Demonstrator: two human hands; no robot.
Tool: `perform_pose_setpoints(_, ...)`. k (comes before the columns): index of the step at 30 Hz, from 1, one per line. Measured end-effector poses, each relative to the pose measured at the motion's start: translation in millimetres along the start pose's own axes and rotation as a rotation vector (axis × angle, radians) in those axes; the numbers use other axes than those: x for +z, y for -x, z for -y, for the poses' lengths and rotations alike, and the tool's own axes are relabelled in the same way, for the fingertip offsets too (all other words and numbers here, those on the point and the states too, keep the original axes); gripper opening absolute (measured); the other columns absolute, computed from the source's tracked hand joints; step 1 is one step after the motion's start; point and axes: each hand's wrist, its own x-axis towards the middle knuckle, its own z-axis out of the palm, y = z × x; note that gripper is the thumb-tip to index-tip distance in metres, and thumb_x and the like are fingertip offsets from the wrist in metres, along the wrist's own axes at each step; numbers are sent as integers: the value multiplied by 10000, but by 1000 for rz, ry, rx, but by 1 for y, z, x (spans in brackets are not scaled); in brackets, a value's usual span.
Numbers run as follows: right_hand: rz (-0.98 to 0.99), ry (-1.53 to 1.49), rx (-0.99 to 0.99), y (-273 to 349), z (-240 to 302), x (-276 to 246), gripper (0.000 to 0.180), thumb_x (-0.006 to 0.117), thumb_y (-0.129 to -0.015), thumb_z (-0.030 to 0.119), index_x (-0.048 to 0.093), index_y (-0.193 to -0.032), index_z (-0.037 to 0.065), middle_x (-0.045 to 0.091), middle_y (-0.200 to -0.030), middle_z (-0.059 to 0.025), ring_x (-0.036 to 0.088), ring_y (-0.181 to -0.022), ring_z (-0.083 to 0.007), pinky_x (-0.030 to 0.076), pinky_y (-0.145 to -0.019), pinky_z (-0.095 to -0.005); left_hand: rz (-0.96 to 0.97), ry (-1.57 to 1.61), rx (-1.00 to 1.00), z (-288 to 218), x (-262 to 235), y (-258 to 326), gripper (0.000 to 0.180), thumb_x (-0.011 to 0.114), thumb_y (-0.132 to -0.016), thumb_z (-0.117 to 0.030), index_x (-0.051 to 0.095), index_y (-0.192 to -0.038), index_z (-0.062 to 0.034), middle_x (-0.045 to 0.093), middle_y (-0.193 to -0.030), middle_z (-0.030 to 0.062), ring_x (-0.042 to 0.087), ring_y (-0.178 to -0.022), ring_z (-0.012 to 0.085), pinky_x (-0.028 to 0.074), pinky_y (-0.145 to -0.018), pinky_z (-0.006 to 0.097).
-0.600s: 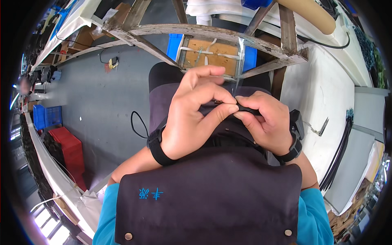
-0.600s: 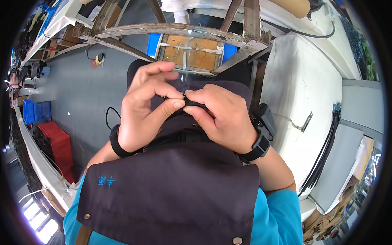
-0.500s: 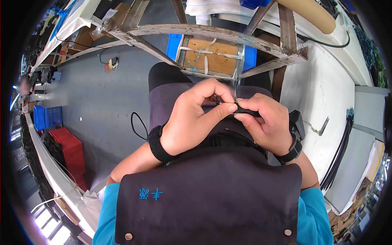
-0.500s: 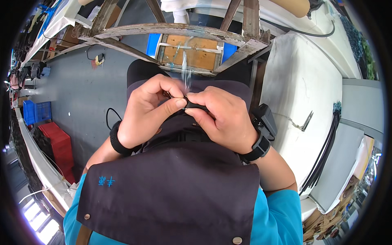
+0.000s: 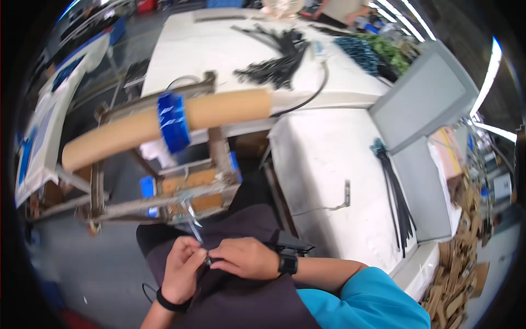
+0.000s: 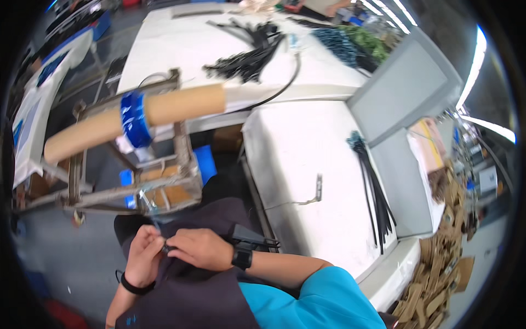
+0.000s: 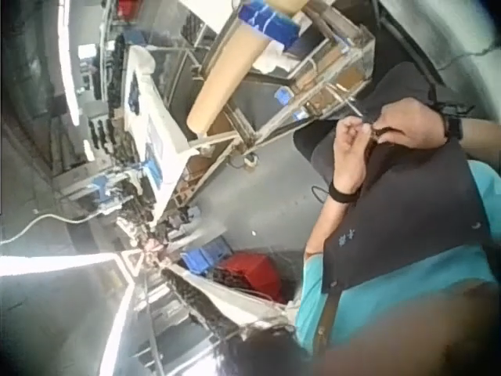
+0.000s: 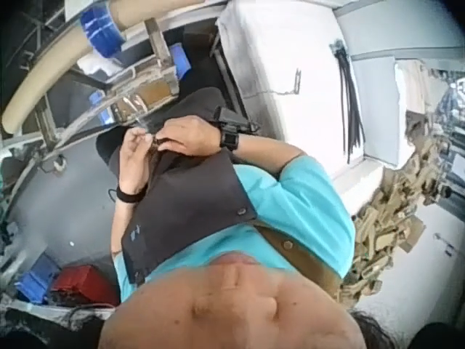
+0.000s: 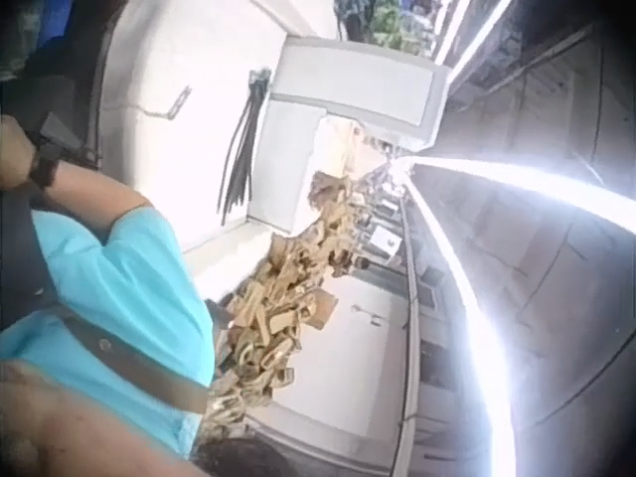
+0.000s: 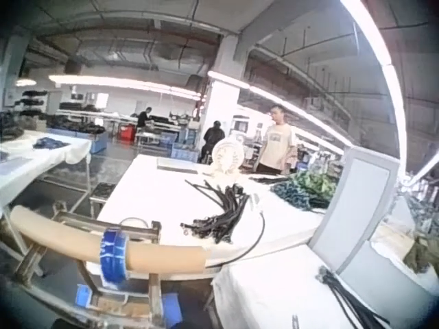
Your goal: Assembling small hardware components consisting of metal rings and plastic strips.
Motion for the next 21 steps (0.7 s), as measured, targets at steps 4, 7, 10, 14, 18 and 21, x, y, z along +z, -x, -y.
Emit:
perform_pose_setpoints(4, 41, -48, 67, 2, 4, -6, 209, 656, -824, 158, 559, -947, 20, 579, -855, -117, 591, -762, -310, 484, -650, -376, 102, -53, -31, -16, 1, -13, 239, 593, -877, -38, 517, -1102, -3, 630, -890, 52, 591, -799, 86, 461, -711, 203)
perform_pose_setpoints(7, 51, -80, 113, 2, 5, -7, 206, 653, -828, 164, 560, -946, 23, 586, -865, -118, 593, -775, -313, 484, -665, -377, 152, -232, 6, -14, -11, -33, 164, 634, -864, -60, 602, -1002, 22, 659, -848, 77, 619, -760, 107, 484, -709, 216)
perform_pose_setpoints(10, 62, -97, 124, 1, 4, -7, 212, 663, -829, 179, 576, -953, 30, 601, -860, -108, 602, -761, -298, 487, -656, -366, 166, -183, 23, -19, -11, -33, 98, 668, -842, -58, 633, -892, 18, 666, -833, 83, 638, -761, 120, 511, -706, 240)
perform_pose_setpoints(14, 163, -153, 217, -12, -3, -16, 199, 672, -832, 199, 602, -925, 37, 610, -809, -104, 598, -691, -268, 471, -611, -330, 178, -291, 92, -20, -19, -29, 79, 661, -838, -49, 620, -889, -3, 666, -821, 74, 640, -763, 136, 513, -708, 259)
perform_pose_setpoints(18, 183, -131, 317, -26, -8, -26, 172, 645, -848, 175, 592, -798, 19, 562, -669, -113, 547, -585, -225, 427, -549, -310, 261, -486, 176, -32, -15, -32, 126, 683, -831, -57, 647, -918, 26, 661, -888, 57, 602, -832, 88, 488, -760, 228)
perform_pose_setpoints(21, 181, -184, 425, -30, -10, -24, 219, 618, -866, 179, 574, -742, 4, 516, -596, -120, 490, -515, -212, 398, -510, -312, 251, -278, 153, -23, -12, -27, 169, 671, -823, 2, 618, -978, 42, 651, -909, 80, 620, -845, 104, 519, -749, 225)
